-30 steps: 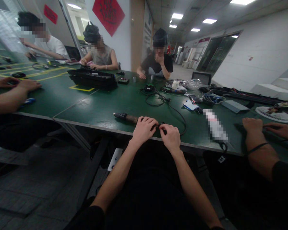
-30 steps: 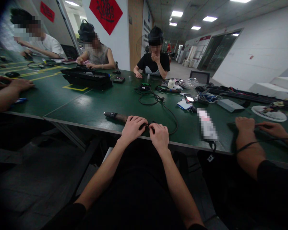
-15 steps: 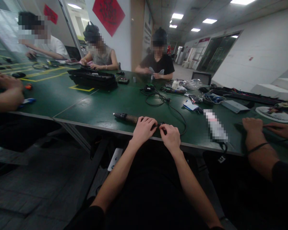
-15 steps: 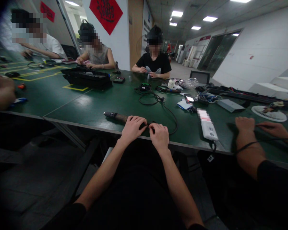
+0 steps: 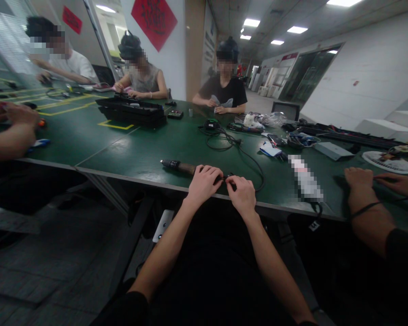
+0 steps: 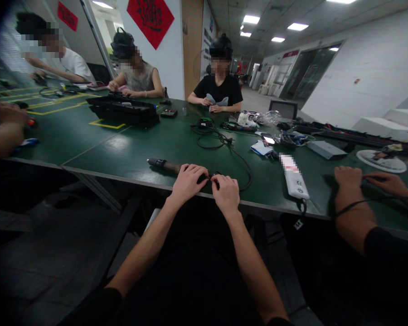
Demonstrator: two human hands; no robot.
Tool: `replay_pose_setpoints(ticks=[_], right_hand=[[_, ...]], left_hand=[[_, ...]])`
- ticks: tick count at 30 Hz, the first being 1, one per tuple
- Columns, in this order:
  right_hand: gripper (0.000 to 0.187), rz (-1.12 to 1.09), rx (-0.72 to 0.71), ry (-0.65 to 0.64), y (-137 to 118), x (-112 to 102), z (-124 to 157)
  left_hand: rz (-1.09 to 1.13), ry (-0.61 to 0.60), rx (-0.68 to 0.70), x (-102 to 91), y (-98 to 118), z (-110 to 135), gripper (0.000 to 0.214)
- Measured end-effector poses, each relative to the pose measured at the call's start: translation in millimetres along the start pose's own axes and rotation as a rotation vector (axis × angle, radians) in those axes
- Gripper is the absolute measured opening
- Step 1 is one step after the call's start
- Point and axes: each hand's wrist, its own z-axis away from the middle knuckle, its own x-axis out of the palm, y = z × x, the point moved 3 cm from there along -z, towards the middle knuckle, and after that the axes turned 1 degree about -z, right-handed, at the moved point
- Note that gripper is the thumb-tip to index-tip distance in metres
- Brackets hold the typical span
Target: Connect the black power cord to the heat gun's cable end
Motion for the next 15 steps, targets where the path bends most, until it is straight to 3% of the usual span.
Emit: replay_pose_setpoints(ticks=[15], right_hand=[[0.013,0.001,-0.003,0.009,0.4,0.8,0.0]], left_hand=[[0.002,0.004,0.004,0.3,-0.3,0.0,0.011]])
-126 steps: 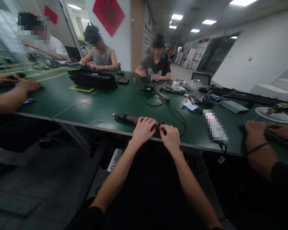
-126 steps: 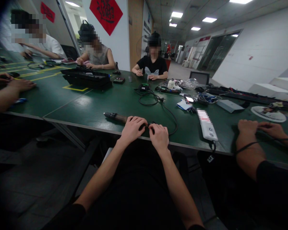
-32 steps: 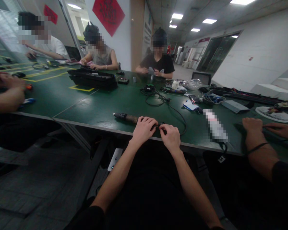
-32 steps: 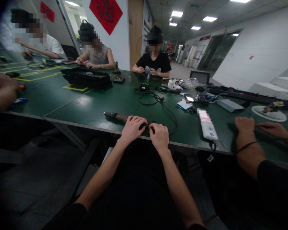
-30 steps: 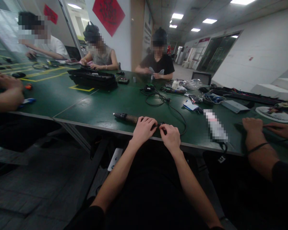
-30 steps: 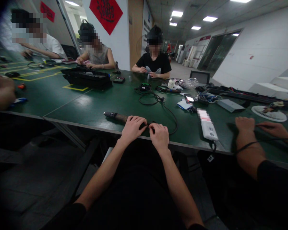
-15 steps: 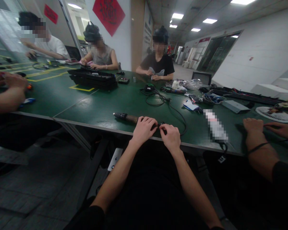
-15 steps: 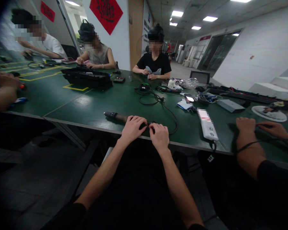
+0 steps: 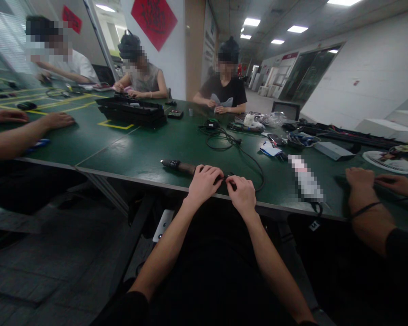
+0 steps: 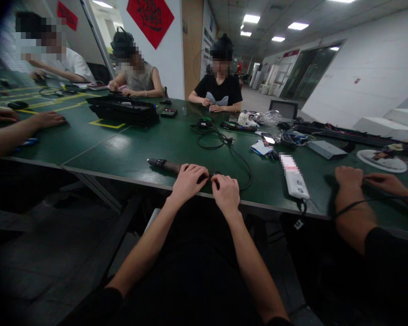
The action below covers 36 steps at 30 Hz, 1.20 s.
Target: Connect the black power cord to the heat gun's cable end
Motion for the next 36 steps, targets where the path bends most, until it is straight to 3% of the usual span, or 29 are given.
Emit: replay_pose_setpoints(ticks=[36], right_hand=[[0.013,-0.006,-0.002,0.007,-0.3,-0.2,0.0]], left_hand=[[0.007,0.006,0.019,1.9,-1.3,0.2,0.015]])
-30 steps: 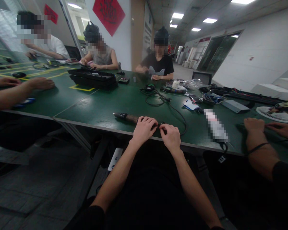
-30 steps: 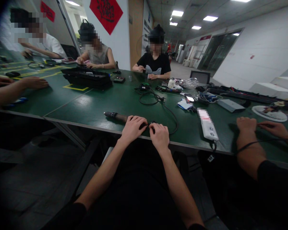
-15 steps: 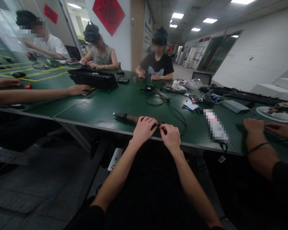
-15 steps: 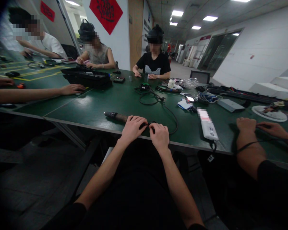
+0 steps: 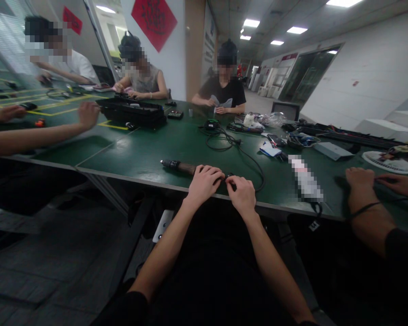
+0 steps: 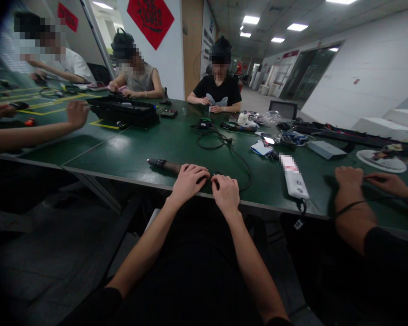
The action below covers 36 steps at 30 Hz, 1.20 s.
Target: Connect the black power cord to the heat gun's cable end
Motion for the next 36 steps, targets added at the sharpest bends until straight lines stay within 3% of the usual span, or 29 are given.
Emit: replay_pose_setpoints(ticks=[36], right_hand=[[0.014,0.003,0.004,-0.005,0.1,0.1,0.3]], left_hand=[[0.005,-0.003,-0.021,-1.8,1.2,0.1,0.016]])
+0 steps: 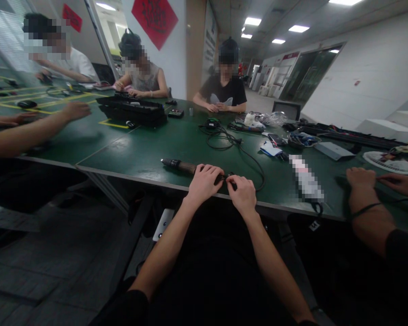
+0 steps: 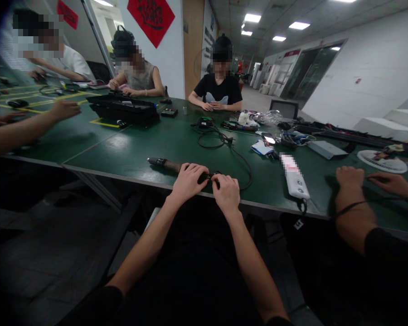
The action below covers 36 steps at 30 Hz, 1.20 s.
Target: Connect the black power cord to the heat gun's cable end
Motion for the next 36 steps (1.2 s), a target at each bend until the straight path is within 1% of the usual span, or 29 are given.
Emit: replay_pose_setpoints(ticks=[4,11,17,21,36], right_hand=[[0.014,-0.004,0.0,0.001,0.1,0.2,-0.4],[0.015,-0.001,0.005,0.0,0.3,0.8,0.2],[0.015,-0.003,0.0,-0.008,0.0,0.1,-0.4],[0.015,-0.004,0.003,-0.006,-0.5,-0.4,-0.4],[0.015,-0.001,0.003,-0.008,-1.1,-1.0,-0.2]], left_hand=[[-0.001,-0.002,-0.004,1.0,-0.6,-0.4,0.012],[0.008,-0.008,0.008,-0.3,-0.2,0.2,0.011],[0.006,-0.002,-0.017,1.3,-1.0,-0.9,0.015],[0.006,-0.001,-0.018,1.8,-1.1,-1.0,0.01],[0.014,0.005,-0.016,1.6,-1.8,-1.0,0.01]])
